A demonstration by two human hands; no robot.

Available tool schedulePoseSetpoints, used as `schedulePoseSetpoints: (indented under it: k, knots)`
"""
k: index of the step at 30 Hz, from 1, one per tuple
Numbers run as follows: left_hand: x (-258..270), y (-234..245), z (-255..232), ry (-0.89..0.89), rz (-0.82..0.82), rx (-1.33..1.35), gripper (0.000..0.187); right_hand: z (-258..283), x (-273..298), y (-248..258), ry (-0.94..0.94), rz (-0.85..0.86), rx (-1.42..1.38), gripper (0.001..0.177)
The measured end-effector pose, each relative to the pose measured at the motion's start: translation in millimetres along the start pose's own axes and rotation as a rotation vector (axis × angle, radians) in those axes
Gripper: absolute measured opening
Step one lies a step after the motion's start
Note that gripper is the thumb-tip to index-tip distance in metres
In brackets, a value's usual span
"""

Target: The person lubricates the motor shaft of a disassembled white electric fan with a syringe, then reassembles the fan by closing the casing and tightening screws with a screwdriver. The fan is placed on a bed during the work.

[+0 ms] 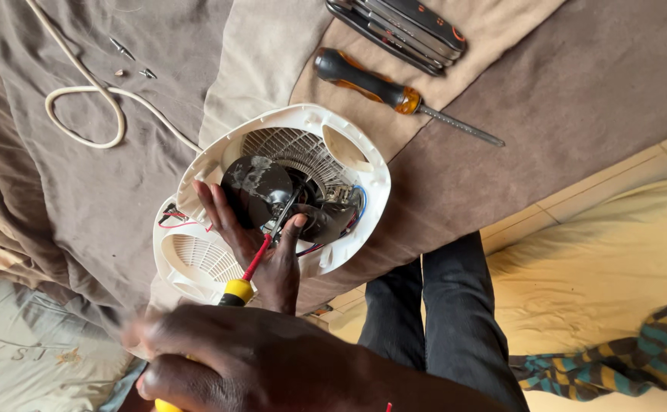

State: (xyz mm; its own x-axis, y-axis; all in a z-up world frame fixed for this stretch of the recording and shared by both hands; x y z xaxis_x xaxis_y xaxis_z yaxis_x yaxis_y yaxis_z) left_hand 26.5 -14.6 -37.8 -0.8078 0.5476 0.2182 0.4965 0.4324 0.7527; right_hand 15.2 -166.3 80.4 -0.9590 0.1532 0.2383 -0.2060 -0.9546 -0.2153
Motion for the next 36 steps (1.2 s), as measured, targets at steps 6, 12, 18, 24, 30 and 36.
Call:
schedulePoseSetpoints:
  k: [6,12,18,24,30,36]
  knots:
    - [2,-3,2,-0.005,-0.013,-0.023,0.112,-11,-1,-7,0.019,-0.025,-0.056,0.038]
    - [-1,-2,0,0.011,-0.002,-0.056,0.113,-10,5,-8,0.041,-0.008,-0.011,0.036]
    - [1,-1,-1,-0.014,-0.006,-0.066,0.115,-11,10,-19,0.054,-0.004,-0.028,0.035]
    - [-8,0,-7,-0.039,-0.029,0.057,0.112,-4,11,-20,0.097,-0.035,0.091,0.04]
    - [-3,8,-6,-0.039,-0.023,0.036,0.109,17,-8,1,0.162,-0.144,0.241,0.057]
    - [-4,11,-1,-0.054,-0.157,0.16,0.108,23,15,6,0.113,-0.194,0.478,0.043]
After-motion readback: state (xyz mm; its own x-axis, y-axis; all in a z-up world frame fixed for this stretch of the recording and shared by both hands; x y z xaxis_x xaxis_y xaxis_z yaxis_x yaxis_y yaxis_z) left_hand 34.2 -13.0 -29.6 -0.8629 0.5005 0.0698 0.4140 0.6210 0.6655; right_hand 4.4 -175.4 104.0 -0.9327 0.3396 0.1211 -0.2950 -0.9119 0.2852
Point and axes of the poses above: each hand's wrist, its own x-axis away from the middle knuckle, its own y-axis out of the back of the hand, z = x × y, the point moved 5 cm from there along -x, towards the middle knuckle, and after that the axes turned 11 degrees about -y, right-handed, at the moved point
